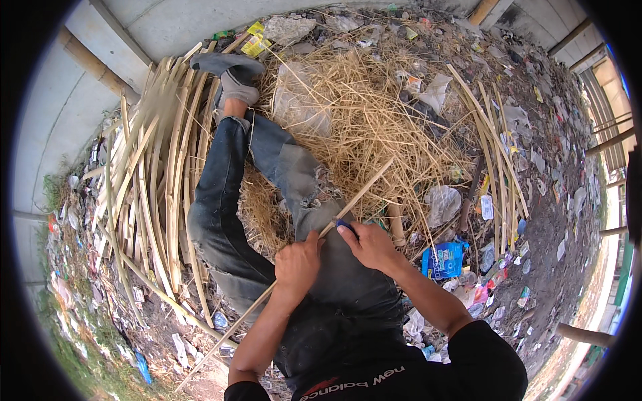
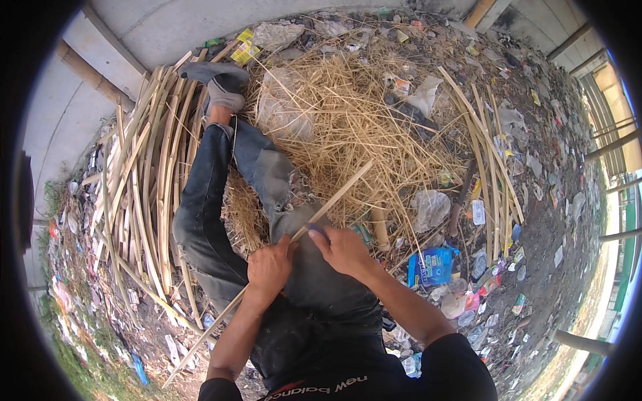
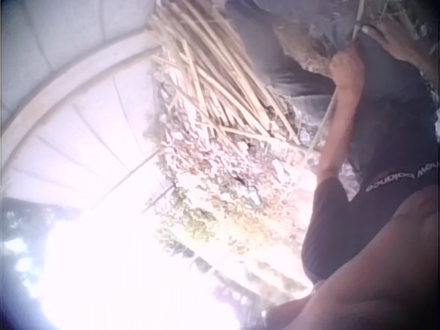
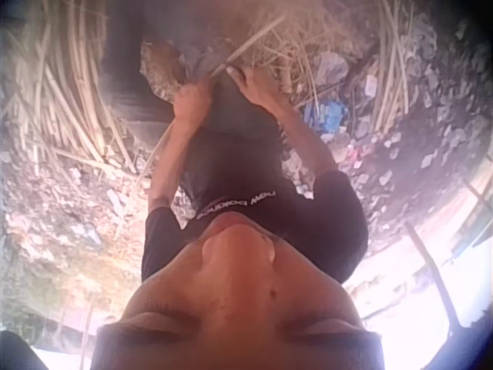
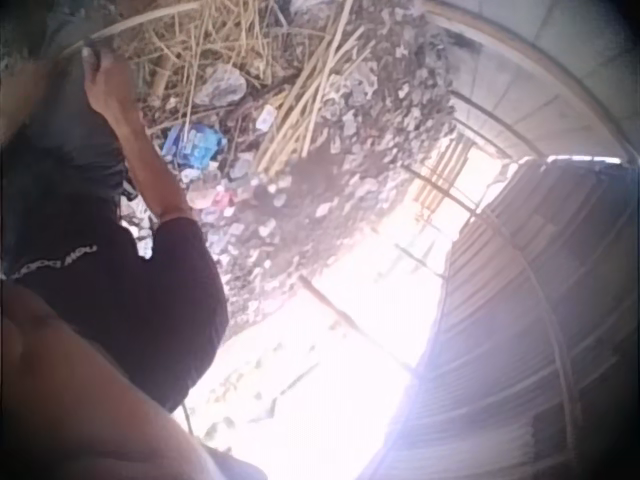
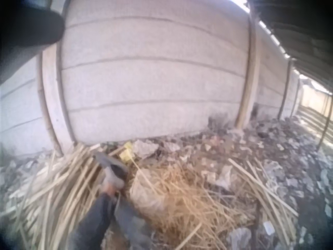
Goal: The person sits on the ground and uses a blue utility knife to shave thin strips from a long bamboo stick. They hold the stick with their left hand and scrape the surface with the knife in their right hand, creating a pile of bamboo shavings.
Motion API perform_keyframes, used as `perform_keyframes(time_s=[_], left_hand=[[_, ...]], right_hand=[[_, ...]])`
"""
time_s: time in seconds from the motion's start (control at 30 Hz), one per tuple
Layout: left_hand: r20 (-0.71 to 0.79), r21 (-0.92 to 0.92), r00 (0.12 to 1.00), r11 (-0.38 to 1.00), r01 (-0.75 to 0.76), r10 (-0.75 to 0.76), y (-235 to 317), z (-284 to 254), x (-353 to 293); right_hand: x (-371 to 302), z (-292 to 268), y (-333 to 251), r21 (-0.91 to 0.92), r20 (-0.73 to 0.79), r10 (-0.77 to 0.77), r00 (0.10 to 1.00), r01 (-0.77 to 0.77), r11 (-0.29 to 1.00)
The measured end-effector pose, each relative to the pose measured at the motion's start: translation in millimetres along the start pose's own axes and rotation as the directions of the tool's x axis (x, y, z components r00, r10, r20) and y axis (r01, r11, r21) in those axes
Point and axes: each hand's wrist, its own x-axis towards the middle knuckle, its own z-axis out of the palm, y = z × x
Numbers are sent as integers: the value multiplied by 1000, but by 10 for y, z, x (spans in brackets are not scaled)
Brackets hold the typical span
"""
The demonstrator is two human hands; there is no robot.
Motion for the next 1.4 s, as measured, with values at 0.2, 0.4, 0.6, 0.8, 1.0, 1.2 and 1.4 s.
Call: perform_keyframes(time_s=[0.2,0.4,0.6,0.8,1.0,1.2,1.4], left_hand=[[25,-41,999,998,-40,41,-159,-122,-176],[70,83,997,996,-37,31,-307,-579,-511],[202,137,975,989,61,-89,-606,-792,-1035],[184,102,979,989,-103,83,-398,-359,-508],[144,92,984,989,-119,105,-238,-34,-128],[174,110,981,989,-101,81,-136,4,12],[154,115,982,985,-131,113,-202,-61,-35]], right_hand=[[-43,-39,-151,-107,38,11,999,-7,994],[314,-476,366,28,-138,439,888,-439,898],[189,-1127,1483,16,-396,394,829,-423,906],[169,-751,453,129,-179,267,947,-246,961],[64,-253,62,160,-32,35,999,-29,987],[114,-107,-53,114,37,32,999,-36,993],[108,-43,-52,5,58,4,998,-4,1000]])
